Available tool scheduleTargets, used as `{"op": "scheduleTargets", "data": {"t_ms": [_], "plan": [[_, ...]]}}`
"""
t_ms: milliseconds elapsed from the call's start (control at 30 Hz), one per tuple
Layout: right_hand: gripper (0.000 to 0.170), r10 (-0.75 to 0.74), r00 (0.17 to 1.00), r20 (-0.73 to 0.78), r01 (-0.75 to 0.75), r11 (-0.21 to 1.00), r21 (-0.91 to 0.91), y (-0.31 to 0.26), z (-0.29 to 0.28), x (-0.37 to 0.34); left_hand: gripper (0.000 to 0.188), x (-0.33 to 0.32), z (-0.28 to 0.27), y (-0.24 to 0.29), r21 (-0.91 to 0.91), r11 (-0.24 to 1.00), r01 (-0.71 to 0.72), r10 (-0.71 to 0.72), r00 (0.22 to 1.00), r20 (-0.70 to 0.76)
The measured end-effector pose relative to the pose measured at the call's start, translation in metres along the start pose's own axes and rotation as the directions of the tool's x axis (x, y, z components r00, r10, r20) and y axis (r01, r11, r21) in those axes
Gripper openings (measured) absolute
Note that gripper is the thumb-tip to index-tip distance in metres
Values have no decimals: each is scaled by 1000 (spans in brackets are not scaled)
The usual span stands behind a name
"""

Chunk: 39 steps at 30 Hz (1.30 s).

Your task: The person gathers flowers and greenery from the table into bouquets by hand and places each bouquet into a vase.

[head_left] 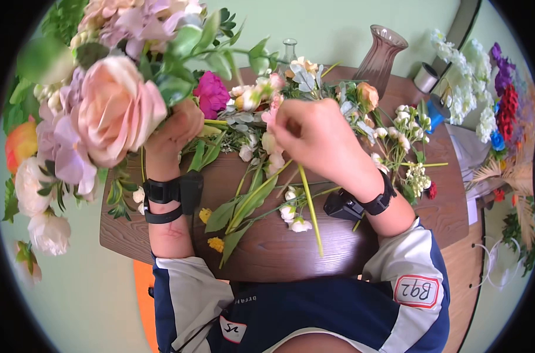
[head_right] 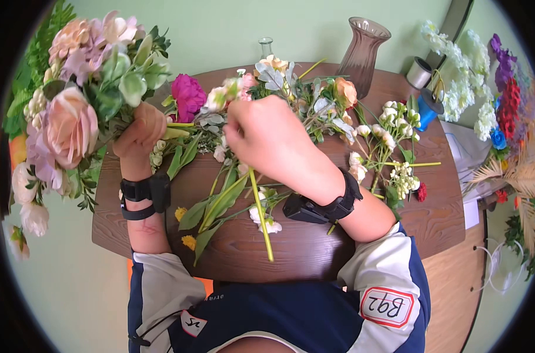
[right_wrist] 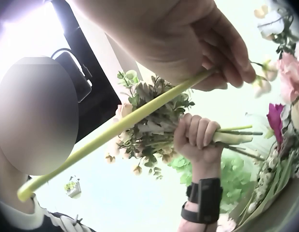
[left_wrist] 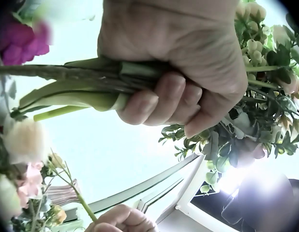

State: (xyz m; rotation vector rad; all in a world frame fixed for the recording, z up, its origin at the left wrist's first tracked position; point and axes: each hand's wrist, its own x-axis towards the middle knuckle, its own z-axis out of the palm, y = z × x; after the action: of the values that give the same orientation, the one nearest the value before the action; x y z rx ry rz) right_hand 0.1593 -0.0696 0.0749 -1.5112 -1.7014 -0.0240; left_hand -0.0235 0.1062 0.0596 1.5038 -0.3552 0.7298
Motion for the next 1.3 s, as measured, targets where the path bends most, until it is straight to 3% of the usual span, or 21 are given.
{"op": "scheduleTargets", "data": {"t_ms": [33, 67, 100, 167, 267, 367, 500, 600, 633, 700, 733, 900, 967, 1033, 1133, 1167, 1233, 1267, 1300], "plan": [[12, -10, 1000, -4, 10, 1000, -3, 2, -1, 2, 16, -2, 0, 2, -56, 998, 36, -36, 999, 5], [9, -45, 991, -124, 44, 999, -14, 3, -2, 4, 29, -2, -1, 4, -110, 991, 71, -70, 997, 14], [7, -81, 967, -242, 77, 997, -27, 4, -3, 7, 29, -4, -5, 8, -100, 993, 60, -59, 998, 17], [16, -36, 912, -408, 68, 996, 65, 8, 0, 8, 28, -3, -6, 9, -62, 998, 31, -30, 999, 15], [25, 40, 773, -633, 218, 921, 324, 17, 6, 13, 27, -4, -8, 13, -13, 1000, -1, 1, 1000, 8], [20, 163, 770, -617, 276, 786, 553, 13, -1, 12, 27, -4, -6, 12, 21, 999, -26, 26, 1000, 5], [17, 171, 752, -636, 326, 742, 586, 31, 2, 15, 26, -2, -6, 7, 57, 997, -52, 51, 999, 9], [13, 294, 729, -618, 380, 576, 724, 37, 9, 18, 25, -2, -7, 6, 91, 994, -66, 65, 998, 13], [13, 295, 729, -618, 381, 575, 724, 37, 10, 18, 25, -2, -7, 6, 103, 992, -72, 71, 997, 12], [13, 258, 787, -560, 259, 685, 680, 36, 10, 16, 25, -2, -8, 4, 124, 989, -84, 84, 996, 11], [8, 266, 793, -548, 293, 621, 727, 35, 11, 16, 24, -3, -8, 4, 134, 987, -91, 90, 996, 10], [4, 316, 771, -553, 256, 641, 724, 18, 2, 14, 24, -7, -8, -3, 179, 977, -119, 122, 993, -4], [5, 300, 820, -487, 213, 630, 747, 18, 0, 11, 23, -8, -7, -7, 194, 972, -129, 133, 991, -6], [10, 260, 908, -327, 82, 657, 750, 22, 1, 7, 23, -6, -6, -10, 207, 968, -139, 143, 990, -2], [13, 127, 949, -288, 159, 598, 786, 27, 4, 11, 23, 4, -2, -21, 211, 963, -166, 166, 986, 22], [13, 128, 948, -292, 160, 603, 782, 28, 0, 12, 22, 7, -2, -23, 216, 961, -175, 173, 985, 26], [12, 182, 964, -193, 86, 473, 877, 28, -6, 13, 22, 7, -2, -23, 238, 953, -187, 187, 982, 24], [9, 320, 901, -292, 46, 599, 799, 26, -6, 15, 22, 6, -3, -23, 251, 949, -194, 194, 981, 22], [7, 325, 910, -257, 27, 571, 821, 27, -12, 16, 22, 6, -3, -24, 262, 944, -200, 202, 979, 20]]}}
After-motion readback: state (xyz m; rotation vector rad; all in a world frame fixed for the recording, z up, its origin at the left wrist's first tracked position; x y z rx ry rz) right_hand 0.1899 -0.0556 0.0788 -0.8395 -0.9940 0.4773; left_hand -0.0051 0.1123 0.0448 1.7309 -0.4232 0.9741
